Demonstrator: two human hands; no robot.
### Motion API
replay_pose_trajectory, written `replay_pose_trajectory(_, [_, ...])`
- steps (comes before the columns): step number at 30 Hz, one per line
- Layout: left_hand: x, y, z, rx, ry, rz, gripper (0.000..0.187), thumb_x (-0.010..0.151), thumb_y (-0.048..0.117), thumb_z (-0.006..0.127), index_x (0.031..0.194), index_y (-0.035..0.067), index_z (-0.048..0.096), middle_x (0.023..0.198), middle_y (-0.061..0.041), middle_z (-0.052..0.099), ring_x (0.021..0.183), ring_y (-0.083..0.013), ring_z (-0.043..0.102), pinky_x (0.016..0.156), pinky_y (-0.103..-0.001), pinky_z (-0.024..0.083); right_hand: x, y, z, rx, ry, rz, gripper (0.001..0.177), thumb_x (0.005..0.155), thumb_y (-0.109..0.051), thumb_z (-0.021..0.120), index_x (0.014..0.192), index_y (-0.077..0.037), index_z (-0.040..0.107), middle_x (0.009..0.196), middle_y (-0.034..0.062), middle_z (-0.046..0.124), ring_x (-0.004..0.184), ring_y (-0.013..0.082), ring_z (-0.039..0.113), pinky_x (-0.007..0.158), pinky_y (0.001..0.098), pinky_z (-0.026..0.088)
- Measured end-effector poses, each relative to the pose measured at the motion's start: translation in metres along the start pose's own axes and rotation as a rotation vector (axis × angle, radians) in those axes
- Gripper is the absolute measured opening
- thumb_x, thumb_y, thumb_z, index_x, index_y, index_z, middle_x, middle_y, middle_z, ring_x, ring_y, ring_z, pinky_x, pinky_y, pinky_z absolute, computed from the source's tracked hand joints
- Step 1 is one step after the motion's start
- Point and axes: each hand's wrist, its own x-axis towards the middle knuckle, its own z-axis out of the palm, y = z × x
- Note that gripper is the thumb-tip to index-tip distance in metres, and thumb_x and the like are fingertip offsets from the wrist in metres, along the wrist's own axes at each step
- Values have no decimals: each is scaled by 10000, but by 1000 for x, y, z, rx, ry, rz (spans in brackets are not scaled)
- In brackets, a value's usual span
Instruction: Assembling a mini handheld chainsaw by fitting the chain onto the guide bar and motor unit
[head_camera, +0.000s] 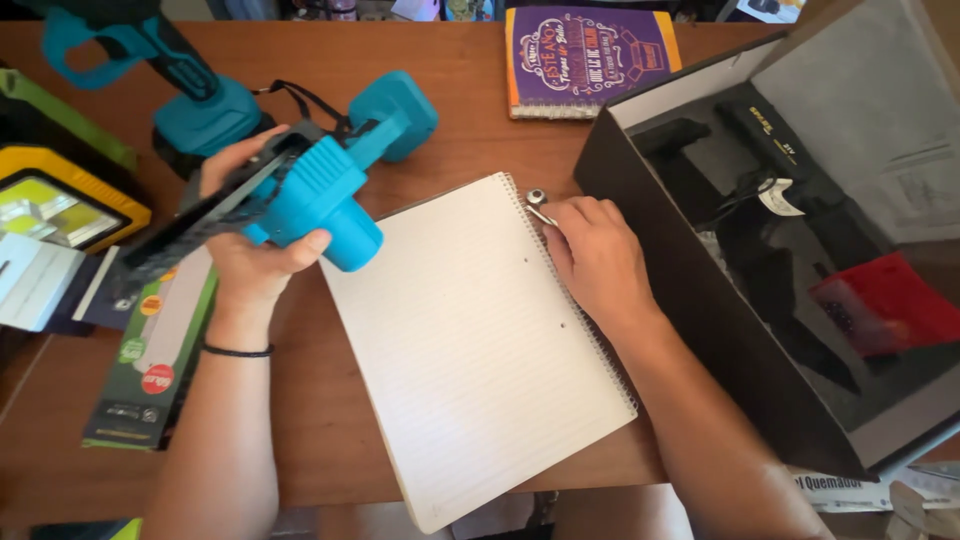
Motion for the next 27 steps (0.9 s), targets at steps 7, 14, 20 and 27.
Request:
replay_pose_trajectory(7, [-11,-16,-16,114,-103,-42,1033,576,81,990,1436,-74,437,1460,-316,509,1347,-387,543,1168,-468,402,24,-62,-19,381,-97,-265,297,890,-39,697,1188,-43,692,1142,185,682,1081,408,659,932,485,558])
replay_pose_trajectory(14, [6,44,15,175,-6,-127,490,869,250,812,1302,73,664,1376,-178,645,1255,-367,639,1089,-455,472,43,-97,69,15,-216,-541,263,861,-116,612,1116,-80,666,1023,95,641,967,288,653,795,380,568])
replay_pose_trajectory(20, [6,42,14,152,39,-53,493,820,173,862,1270,83,682,1339,-164,667,1206,-361,674,1047,-432,503,72,-120,69,-26,-260,-516,167,853,-80,584,928,-79,733,827,89,666,886,306,619,753,423,529])
replay_pose_trajectory(27, [-1,30,16,139,29,-41,668,661,258,964,1253,99,698,1340,-139,670,1199,-328,681,1035,-404,526,34,-62,102,110,-176,-486,245,840,-137,599,1063,-57,659,915,113,630,944,298,650,713,369,561])
